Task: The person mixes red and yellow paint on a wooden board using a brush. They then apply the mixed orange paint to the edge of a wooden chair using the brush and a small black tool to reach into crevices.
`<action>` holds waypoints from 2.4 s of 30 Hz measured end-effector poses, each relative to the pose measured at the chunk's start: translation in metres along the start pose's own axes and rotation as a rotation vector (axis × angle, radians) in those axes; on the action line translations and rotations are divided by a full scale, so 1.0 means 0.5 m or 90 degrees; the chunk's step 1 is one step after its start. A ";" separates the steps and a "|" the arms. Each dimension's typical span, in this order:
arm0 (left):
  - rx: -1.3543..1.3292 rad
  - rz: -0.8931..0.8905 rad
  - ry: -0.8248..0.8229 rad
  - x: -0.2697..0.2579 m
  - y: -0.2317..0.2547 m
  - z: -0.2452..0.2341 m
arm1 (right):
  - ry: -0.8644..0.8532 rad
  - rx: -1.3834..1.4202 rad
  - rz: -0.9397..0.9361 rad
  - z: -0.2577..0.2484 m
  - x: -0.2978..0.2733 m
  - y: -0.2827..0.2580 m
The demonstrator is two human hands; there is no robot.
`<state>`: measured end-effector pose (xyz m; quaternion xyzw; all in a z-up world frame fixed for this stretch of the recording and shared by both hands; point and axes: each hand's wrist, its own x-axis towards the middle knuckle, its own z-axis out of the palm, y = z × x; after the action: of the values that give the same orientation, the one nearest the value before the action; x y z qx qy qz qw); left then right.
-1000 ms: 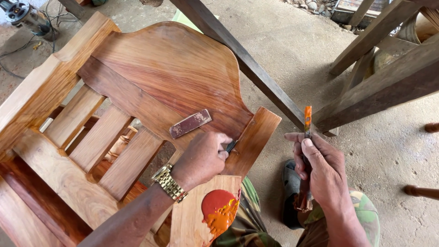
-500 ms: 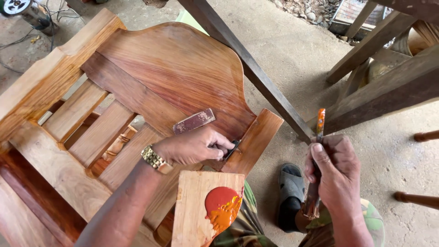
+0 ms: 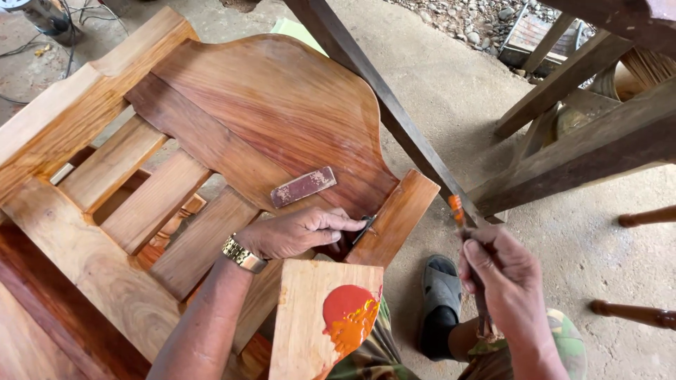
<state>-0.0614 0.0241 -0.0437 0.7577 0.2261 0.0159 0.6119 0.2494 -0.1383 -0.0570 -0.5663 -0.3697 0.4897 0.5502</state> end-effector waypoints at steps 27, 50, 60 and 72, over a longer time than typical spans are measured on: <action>0.025 0.046 0.038 0.014 -0.009 -0.012 | -0.029 -0.136 0.025 0.025 -0.061 -0.023; -0.057 -0.043 0.153 0.033 -0.027 0.012 | -0.200 -0.831 -0.394 -0.002 -0.195 -0.053; -0.026 -0.045 0.159 0.028 -0.015 0.010 | -0.204 -0.874 -0.470 0.034 -0.194 -0.040; -0.037 -0.017 0.159 0.029 -0.028 0.012 | -0.363 -0.427 -0.199 0.042 -0.132 -0.051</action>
<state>-0.0511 0.0260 -0.0620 0.7288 0.3100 0.1084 0.6008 0.2161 -0.1927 -0.0205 -0.4935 -0.7249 0.3903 0.2803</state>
